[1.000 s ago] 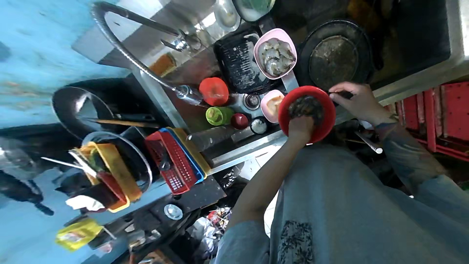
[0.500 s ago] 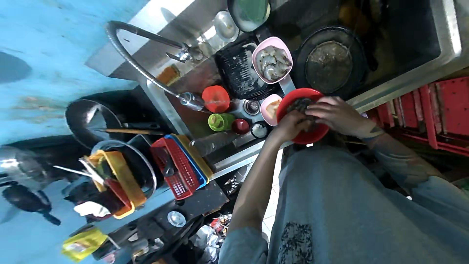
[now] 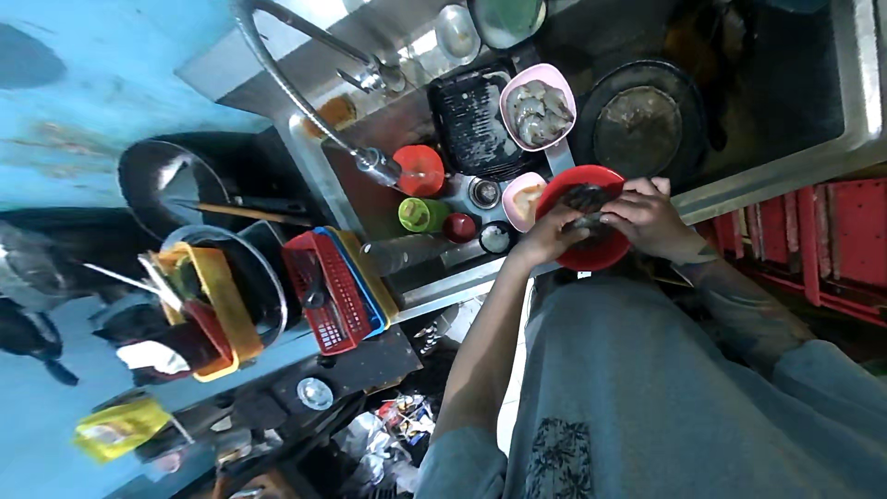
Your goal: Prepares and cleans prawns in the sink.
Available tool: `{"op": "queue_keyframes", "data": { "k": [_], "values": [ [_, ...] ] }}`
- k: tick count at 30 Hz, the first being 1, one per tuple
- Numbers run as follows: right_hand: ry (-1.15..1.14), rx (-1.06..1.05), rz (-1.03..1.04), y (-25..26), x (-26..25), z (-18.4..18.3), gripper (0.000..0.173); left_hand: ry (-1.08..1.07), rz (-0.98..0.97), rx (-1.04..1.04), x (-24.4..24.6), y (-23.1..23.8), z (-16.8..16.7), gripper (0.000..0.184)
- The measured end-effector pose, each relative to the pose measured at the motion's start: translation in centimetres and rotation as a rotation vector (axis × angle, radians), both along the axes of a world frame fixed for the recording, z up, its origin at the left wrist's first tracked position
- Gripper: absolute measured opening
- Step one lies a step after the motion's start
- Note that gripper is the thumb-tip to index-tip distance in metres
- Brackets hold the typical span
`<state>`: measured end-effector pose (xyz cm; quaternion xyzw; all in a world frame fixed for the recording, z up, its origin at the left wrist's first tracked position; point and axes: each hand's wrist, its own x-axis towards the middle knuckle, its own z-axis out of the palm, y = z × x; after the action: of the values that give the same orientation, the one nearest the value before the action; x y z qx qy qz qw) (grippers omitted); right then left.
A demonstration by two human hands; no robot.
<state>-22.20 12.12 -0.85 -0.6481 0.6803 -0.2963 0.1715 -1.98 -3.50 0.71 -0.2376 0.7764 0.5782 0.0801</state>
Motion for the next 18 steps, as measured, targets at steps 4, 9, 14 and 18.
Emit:
{"op": "queue_keyframes", "data": {
  "k": [4,9,14,18],
  "values": [
    [0.045,0.057,-0.031,0.0,0.1,0.3,0.023,-0.035,0.107,-0.160,0.4,1.3,0.0,0.029],
    [0.183,0.154,0.114,-0.6,0.3,1.0,0.041,-0.014,0.082,-0.350,0.1,2.5,0.7,0.027],
    [0.206,0.146,0.214,-1.7,1.2,1.3,0.030,-0.005,0.066,-0.438,-0.2,2.7,1.1,0.027],
    [0.169,0.167,0.186,-2.0,1.5,1.7,0.028,0.013,0.071,-0.444,0.1,2.6,1.5,0.025]
  ]
}}
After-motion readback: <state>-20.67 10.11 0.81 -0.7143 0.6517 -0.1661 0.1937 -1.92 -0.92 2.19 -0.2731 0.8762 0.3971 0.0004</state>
